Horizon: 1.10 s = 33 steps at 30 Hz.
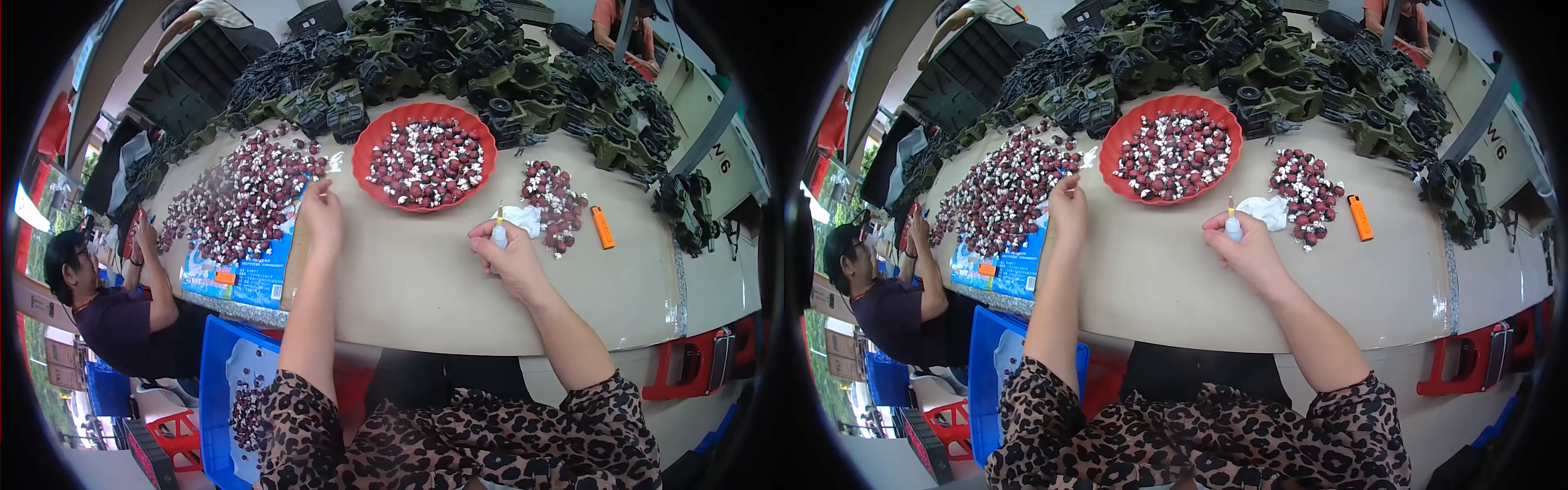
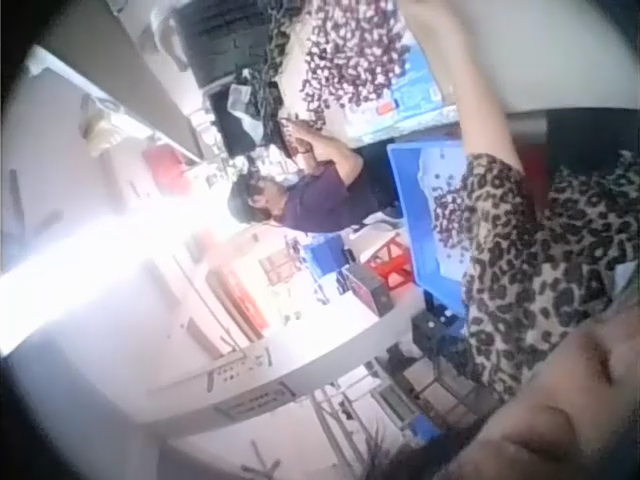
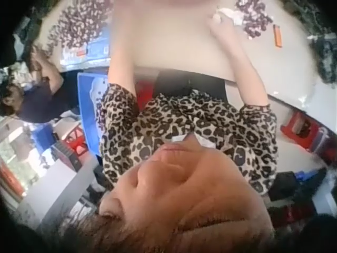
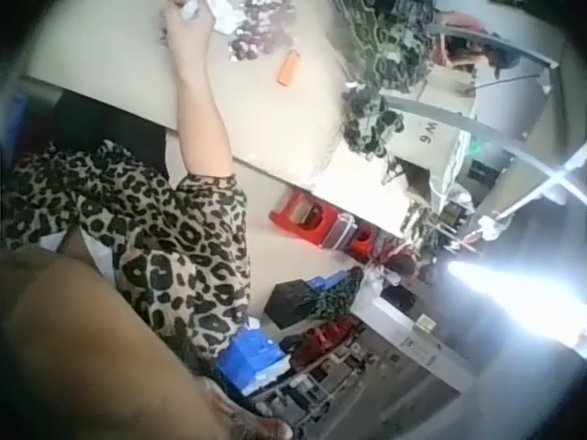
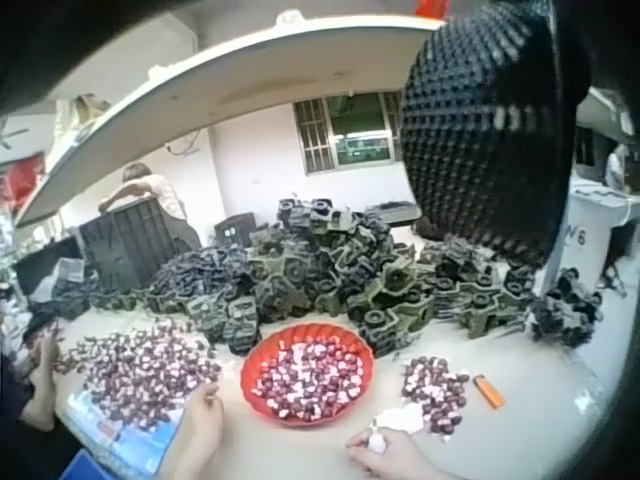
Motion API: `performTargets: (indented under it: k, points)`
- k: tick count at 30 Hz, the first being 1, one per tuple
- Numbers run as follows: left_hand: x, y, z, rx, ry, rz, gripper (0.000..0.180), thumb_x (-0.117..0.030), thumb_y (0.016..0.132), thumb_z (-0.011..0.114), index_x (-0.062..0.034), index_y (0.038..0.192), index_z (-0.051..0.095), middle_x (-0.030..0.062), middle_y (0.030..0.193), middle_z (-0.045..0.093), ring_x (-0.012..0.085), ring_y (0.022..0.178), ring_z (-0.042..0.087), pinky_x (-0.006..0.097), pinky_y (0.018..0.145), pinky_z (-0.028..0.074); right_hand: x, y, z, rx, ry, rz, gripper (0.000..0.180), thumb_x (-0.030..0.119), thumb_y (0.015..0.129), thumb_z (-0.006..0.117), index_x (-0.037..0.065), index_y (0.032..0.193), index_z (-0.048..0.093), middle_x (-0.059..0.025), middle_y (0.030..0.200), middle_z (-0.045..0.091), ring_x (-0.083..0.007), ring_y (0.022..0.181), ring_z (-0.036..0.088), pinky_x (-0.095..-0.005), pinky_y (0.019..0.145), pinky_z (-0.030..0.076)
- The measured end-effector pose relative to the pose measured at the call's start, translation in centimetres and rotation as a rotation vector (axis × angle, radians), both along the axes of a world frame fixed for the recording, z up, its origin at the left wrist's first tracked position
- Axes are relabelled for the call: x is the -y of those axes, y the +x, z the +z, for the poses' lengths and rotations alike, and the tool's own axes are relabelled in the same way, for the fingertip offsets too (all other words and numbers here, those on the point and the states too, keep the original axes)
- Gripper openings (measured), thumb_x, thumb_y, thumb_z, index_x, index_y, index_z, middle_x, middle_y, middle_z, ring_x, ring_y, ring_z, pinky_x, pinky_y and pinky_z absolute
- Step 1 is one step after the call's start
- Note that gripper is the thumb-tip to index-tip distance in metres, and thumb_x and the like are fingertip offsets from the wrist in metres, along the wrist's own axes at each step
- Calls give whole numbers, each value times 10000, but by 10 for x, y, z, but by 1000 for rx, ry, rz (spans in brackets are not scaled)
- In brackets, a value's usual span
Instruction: The person assembles small red and white plastic toy parts by applying liquid glue from a bottle and joining the pieces together by hand on a production table.
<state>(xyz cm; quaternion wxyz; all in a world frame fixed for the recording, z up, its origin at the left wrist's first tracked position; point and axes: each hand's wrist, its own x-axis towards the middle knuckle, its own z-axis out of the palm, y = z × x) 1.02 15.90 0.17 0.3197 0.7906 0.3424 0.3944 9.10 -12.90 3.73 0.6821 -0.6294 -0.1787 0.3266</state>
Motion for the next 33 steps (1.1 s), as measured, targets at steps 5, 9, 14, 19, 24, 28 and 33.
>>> performTargets:
  k: [5,9,14,19,24,28,33]
  points:
    - [-47,12,-9,-278,421,98,298,-50,713,531,18,1004,533,167,940,534,284,870,519,342,771,411,-1,3,-5,1,-19,5,144,123,726,591,48,836,536,21,641,494,-37,475,433,-182,429,368]
    - [-39,23,14,-447,277,94,300,-125,724,553,-45,1013,546,157,967,524,296,893,509,362,768,408,-1,5,-6,-20,-28,-3,130,107,729,587,47,832,537,19,640,494,-39,477,437,-182,427,368]
    - [-41,21,8,-408,296,119,203,-156,733,558,-72,918,568,138,918,540,300,858,521,374,729,418,-1,1,-4,-34,-8,27,119,95,732,581,40,827,536,12,645,498,-44,475,440,-184,424,370]
    - [-41,11,-1,-78,-8,-31,228,-67,721,568,11,929,516,80,828,552,147,684,542,245,578,432,-1,-2,-4,1,-24,16,119,92,733,577,22,820,534,-8,646,500,-52,477,441,-196,416,374]
    - [43,-15,29,362,-796,-462,227,-13,748,559,1,966,501,57,800,560,136,675,552,203,560,444,1,0,-6,1,-15,23,124,98,738,574,21,827,537,-8,652,506,-52,487,446,-199,417,375]
    - [113,-24,32,428,-1138,-765,254,8,750,556,3,993,481,71,832,567,159,713,573,227,598,486,-3,-5,-4,-11,47,92,148,131,753,581,23,849,547,-9,665,521,-44,495,449,-188,422,373]
    - [148,-15,19,425,-1216,-942,272,40,709,594,5,957,488,91,830,575,175,716,590,245,617,508,0,-3,-5,-104,143,135,187,165,758,595,25,875,555,-3,661,532,-32,499,451,-174,427,371]
